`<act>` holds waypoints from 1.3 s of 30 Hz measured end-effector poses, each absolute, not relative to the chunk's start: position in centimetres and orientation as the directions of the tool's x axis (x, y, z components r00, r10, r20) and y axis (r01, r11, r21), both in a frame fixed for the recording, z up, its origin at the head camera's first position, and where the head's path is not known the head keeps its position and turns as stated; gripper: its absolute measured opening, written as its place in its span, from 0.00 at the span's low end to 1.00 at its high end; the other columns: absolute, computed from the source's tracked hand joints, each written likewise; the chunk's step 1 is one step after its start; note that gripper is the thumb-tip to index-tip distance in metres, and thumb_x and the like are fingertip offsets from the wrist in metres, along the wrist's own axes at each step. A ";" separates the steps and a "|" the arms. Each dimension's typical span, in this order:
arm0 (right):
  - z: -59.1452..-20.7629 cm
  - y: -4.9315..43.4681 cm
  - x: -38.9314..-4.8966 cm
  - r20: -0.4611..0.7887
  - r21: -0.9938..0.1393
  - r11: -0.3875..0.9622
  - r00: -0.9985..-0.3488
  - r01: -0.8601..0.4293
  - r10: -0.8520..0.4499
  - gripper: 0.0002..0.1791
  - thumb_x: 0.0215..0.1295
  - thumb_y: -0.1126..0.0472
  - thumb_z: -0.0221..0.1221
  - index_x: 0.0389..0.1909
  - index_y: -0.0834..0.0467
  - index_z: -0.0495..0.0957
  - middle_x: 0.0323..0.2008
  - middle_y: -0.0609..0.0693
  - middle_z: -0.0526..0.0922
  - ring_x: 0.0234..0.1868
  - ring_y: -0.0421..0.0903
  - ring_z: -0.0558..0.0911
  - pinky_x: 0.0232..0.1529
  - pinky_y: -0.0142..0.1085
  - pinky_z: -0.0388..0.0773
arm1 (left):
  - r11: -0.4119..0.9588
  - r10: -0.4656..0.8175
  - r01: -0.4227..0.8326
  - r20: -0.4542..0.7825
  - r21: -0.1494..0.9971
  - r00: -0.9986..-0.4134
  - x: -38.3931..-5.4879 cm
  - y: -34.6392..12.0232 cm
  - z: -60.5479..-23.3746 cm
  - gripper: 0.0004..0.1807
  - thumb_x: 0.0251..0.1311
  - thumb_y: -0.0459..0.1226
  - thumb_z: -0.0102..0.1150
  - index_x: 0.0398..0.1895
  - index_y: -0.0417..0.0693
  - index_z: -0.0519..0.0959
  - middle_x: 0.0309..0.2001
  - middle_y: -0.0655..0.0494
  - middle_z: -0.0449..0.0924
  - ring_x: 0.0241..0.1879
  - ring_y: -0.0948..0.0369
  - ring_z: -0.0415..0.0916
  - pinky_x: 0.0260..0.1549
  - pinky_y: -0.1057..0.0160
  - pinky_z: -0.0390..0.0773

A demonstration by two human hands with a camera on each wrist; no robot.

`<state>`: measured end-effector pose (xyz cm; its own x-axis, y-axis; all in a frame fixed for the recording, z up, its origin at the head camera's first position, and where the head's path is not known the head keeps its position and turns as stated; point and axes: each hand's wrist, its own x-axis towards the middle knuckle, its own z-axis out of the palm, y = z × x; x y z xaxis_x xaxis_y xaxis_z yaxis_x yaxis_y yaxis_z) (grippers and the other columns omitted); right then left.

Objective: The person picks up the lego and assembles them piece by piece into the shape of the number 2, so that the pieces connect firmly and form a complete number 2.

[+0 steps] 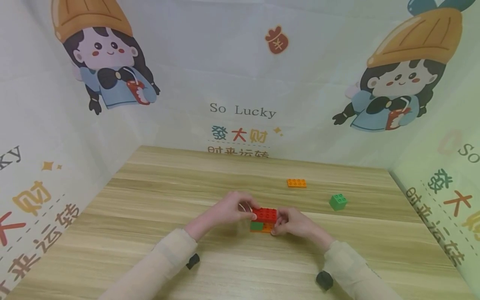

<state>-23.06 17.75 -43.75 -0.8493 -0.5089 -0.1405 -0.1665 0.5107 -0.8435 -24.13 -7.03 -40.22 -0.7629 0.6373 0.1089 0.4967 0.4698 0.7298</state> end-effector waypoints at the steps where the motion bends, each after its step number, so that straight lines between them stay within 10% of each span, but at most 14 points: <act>1: -43.8 17.8 -23.1 -0.139 -0.843 0.511 -0.850 -0.168 -0.509 0.15 0.54 0.66 0.68 0.41 0.66 0.77 0.29 0.49 0.79 0.32 0.42 0.74 0.34 0.28 0.73 | 0.472 0.636 0.493 0.105 0.731 -0.765 -24.2 -7.0 -40.3 0.11 0.58 0.32 0.68 0.44 0.45 0.84 0.42 0.52 0.85 0.38 0.62 0.81 0.41 0.69 0.82; 39: -43.6 17.8 -22.9 -0.145 -0.842 0.512 -0.842 -0.171 -0.519 0.14 0.54 0.66 0.68 0.39 0.66 0.77 0.30 0.49 0.79 0.32 0.42 0.74 0.34 0.28 0.73 | 0.476 0.661 0.496 0.077 0.726 -0.746 -24.7 -7.1 -40.2 0.12 0.58 0.34 0.67 0.45 0.45 0.84 0.43 0.51 0.87 0.38 0.64 0.82 0.40 0.70 0.82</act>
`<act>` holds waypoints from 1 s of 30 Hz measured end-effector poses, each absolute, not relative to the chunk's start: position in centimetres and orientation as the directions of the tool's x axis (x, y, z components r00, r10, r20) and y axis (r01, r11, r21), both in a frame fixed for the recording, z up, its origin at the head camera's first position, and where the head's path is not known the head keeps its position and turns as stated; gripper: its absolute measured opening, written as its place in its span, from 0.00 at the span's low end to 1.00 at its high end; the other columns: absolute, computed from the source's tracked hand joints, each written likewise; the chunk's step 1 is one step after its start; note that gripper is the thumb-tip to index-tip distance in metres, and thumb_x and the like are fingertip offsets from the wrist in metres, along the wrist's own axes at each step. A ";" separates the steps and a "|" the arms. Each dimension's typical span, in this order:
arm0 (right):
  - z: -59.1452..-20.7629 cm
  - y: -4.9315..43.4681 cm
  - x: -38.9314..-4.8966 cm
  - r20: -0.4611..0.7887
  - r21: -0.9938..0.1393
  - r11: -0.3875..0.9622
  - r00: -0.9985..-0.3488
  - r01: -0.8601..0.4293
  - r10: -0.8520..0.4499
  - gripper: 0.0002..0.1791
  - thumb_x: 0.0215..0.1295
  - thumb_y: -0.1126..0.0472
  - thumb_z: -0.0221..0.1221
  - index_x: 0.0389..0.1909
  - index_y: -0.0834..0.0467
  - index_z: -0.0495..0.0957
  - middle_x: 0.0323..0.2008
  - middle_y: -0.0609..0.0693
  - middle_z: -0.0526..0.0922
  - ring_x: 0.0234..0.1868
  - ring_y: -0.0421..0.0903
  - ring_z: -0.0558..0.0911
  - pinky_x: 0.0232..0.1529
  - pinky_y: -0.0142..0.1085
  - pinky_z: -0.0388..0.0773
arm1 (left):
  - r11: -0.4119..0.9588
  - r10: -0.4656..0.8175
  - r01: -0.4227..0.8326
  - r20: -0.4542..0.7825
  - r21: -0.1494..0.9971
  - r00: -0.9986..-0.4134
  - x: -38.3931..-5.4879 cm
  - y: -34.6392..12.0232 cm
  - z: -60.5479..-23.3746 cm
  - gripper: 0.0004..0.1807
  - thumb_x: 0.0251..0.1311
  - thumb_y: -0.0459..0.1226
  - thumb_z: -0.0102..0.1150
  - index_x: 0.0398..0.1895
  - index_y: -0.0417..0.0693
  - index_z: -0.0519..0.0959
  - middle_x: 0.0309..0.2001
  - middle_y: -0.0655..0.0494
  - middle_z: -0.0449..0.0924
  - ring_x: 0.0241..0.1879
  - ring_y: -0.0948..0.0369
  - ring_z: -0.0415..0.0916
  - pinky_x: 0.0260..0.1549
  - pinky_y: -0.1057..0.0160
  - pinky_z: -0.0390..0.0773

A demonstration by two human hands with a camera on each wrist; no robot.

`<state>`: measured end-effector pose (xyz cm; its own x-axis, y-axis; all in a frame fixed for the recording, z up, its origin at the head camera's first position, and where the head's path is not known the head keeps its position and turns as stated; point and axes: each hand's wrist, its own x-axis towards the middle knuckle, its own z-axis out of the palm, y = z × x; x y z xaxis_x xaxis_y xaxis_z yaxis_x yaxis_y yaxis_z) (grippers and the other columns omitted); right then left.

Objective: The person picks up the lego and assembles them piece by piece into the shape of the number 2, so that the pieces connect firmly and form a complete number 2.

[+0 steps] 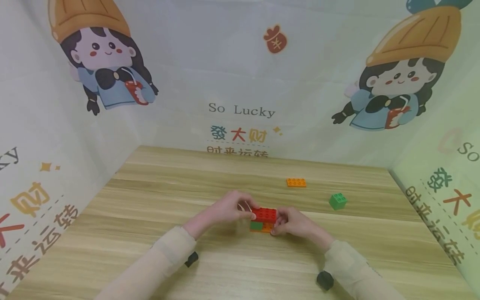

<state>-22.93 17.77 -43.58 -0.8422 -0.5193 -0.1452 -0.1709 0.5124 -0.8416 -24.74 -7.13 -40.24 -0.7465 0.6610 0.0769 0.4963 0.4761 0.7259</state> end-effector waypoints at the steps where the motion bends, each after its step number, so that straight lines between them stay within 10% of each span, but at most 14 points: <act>1: -43.6 17.8 -22.9 -0.146 -0.841 0.513 -0.842 -0.171 -0.520 0.14 0.55 0.66 0.68 0.39 0.66 0.77 0.30 0.49 0.79 0.32 0.42 0.74 0.34 0.28 0.73 | 0.476 0.660 0.495 0.076 0.727 -0.747 -24.7 -7.1 -40.3 0.11 0.58 0.34 0.67 0.45 0.45 0.84 0.44 0.51 0.87 0.38 0.64 0.82 0.40 0.70 0.82; 30: -43.6 17.7 -22.9 -0.163 -0.843 0.517 -0.843 -0.151 -0.513 0.15 0.56 0.65 0.68 0.41 0.65 0.76 0.31 0.50 0.79 0.33 0.42 0.73 0.35 0.29 0.72 | 0.483 0.677 0.520 0.076 0.704 -0.732 -24.9 -7.3 -40.5 0.11 0.60 0.37 0.66 0.46 0.53 0.80 0.42 0.57 0.84 0.40 0.65 0.80 0.41 0.67 0.81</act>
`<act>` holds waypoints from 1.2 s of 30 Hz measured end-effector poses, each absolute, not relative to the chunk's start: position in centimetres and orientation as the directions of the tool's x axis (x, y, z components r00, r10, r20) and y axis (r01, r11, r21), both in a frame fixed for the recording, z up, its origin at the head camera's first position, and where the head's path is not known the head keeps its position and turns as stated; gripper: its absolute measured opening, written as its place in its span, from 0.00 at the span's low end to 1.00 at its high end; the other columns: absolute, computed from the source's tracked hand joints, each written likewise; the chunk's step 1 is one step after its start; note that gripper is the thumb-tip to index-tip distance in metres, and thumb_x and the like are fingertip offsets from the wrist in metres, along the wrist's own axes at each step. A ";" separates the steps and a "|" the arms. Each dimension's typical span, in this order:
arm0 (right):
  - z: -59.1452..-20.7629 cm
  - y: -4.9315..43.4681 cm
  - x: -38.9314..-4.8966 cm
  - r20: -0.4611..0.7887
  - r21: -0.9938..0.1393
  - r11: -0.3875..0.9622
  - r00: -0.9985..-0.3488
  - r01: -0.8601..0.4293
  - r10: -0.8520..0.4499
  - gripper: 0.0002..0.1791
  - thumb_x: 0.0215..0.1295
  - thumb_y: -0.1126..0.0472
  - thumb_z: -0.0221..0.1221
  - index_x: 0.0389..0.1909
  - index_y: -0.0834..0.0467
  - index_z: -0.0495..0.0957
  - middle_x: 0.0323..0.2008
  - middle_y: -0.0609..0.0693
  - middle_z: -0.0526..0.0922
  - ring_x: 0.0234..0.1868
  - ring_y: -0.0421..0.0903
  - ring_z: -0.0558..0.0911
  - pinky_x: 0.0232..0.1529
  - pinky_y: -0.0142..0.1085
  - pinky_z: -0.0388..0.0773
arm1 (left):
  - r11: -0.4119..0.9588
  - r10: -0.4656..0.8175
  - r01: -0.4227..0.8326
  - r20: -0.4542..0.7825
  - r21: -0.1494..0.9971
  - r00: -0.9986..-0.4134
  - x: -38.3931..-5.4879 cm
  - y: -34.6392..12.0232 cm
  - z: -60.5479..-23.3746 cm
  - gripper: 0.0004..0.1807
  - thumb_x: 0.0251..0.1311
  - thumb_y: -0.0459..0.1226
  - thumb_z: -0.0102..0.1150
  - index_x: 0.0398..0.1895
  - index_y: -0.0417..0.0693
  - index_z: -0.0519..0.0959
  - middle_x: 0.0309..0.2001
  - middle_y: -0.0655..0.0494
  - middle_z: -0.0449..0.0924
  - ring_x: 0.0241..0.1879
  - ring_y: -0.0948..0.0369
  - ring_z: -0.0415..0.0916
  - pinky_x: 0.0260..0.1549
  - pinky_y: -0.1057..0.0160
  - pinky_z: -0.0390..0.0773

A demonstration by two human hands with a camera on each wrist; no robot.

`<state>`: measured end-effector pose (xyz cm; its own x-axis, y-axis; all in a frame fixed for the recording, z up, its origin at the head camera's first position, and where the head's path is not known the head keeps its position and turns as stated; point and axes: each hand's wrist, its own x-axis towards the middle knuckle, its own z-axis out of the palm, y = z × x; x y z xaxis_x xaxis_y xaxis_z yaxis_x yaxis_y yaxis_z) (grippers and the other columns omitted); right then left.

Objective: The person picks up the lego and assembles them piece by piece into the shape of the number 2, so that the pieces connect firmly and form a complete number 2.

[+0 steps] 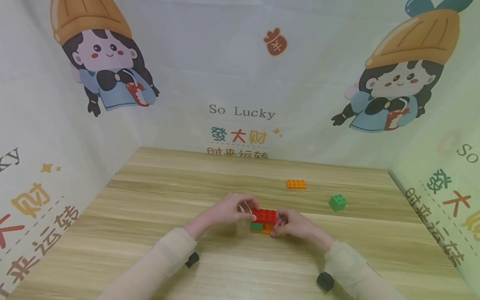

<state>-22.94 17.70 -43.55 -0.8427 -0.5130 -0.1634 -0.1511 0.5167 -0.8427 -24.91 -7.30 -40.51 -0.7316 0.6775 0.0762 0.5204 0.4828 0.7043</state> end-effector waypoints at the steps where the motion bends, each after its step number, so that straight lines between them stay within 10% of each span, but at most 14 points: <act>1: -43.6 17.7 -22.9 -0.164 -0.844 0.515 -0.842 -0.150 -0.514 0.15 0.56 0.65 0.68 0.41 0.65 0.76 0.31 0.50 0.79 0.33 0.42 0.73 0.34 0.28 0.72 | 0.483 0.680 0.522 0.075 0.703 -0.730 -25.0 -7.3 -40.5 0.11 0.60 0.37 0.66 0.46 0.53 0.80 0.41 0.57 0.85 0.40 0.65 0.80 0.41 0.67 0.81; 36: -43.1 18.1 -23.0 -0.157 -0.822 0.534 -0.822 -0.199 -0.548 0.13 0.57 0.63 0.68 0.40 0.64 0.78 0.29 0.49 0.80 0.31 0.41 0.74 0.31 0.28 0.72 | 0.482 0.677 0.541 0.099 0.690 -0.729 -25.0 -7.4 -40.8 0.09 0.59 0.38 0.68 0.42 0.57 0.81 0.40 0.61 0.85 0.39 0.66 0.80 0.38 0.67 0.81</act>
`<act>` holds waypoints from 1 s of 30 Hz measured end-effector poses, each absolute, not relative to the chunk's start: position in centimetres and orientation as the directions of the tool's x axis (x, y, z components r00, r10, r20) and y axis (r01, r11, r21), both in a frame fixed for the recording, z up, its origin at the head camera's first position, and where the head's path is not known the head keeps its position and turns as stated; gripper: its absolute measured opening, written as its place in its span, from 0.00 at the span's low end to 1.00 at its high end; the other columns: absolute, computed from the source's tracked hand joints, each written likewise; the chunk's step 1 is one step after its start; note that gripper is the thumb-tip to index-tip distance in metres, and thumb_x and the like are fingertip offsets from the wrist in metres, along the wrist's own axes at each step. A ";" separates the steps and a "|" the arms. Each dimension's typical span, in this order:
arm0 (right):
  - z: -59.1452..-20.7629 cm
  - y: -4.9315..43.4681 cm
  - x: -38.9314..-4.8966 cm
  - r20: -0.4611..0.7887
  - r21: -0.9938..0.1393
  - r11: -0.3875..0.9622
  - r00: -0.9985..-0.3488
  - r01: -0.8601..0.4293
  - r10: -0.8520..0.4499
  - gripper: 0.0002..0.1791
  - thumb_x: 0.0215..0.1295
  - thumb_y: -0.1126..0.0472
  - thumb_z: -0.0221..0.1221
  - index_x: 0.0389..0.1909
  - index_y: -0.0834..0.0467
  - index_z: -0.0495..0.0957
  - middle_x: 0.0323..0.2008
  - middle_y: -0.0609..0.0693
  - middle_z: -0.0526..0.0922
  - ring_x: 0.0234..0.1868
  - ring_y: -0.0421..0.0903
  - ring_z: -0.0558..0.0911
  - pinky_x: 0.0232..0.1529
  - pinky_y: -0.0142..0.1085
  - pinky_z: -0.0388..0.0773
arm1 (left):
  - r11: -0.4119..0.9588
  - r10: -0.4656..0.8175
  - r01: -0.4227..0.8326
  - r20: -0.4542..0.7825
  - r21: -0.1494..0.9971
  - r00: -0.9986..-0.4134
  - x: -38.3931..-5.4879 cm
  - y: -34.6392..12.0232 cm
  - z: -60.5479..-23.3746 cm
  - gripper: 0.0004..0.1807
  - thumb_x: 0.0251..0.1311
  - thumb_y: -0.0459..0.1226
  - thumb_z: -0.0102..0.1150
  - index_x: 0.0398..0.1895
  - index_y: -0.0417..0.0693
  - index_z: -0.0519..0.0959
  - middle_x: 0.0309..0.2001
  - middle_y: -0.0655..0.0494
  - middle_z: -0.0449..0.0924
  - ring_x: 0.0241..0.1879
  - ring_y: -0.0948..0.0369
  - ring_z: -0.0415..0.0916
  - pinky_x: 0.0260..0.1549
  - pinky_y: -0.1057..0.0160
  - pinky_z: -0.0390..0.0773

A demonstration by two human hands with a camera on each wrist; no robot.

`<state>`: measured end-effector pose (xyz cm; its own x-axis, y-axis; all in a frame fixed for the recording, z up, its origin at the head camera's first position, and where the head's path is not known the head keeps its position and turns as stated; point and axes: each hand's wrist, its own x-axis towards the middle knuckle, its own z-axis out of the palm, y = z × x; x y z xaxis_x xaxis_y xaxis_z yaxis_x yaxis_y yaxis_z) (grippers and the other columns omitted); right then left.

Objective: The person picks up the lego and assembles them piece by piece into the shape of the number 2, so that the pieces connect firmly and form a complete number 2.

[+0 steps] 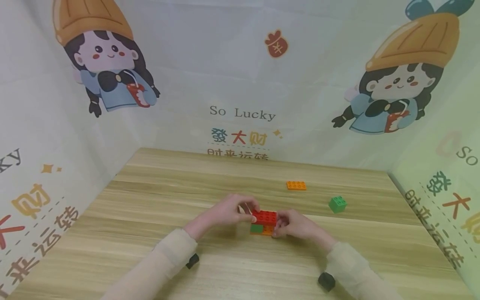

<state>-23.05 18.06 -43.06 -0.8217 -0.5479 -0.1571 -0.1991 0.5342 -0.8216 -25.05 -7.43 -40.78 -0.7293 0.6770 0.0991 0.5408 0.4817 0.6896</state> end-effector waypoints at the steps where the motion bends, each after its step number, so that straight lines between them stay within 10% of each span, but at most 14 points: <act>1: -43.1 18.1 -23.0 -0.156 -0.818 0.539 -0.824 -0.201 -0.544 0.12 0.57 0.63 0.68 0.40 0.64 0.78 0.29 0.49 0.80 0.31 0.42 0.74 0.31 0.28 0.72 | 0.484 0.675 0.540 0.099 0.689 -0.732 -25.1 -7.4 -40.8 0.09 0.59 0.39 0.68 0.42 0.57 0.81 0.40 0.62 0.85 0.39 0.66 0.80 0.38 0.67 0.81; 30: -38.5 23.6 -24.5 0.204 -0.678 0.667 -0.951 -0.309 -0.233 0.23 0.64 0.62 0.64 0.59 0.62 0.75 0.52 0.63 0.81 0.51 0.57 0.78 0.47 0.42 0.77 | 0.489 0.664 0.543 0.112 0.683 -0.739 -24.8 -7.5 -41.0 0.10 0.60 0.40 0.67 0.44 0.56 0.81 0.42 0.64 0.85 0.39 0.67 0.80 0.37 0.68 0.80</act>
<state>-24.55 23.55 -38.55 -0.9508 -0.2330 0.2043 -0.3091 0.6668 -0.6781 -24.75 -7.54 -41.00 -0.7394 0.6639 0.1122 0.5425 0.4888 0.6832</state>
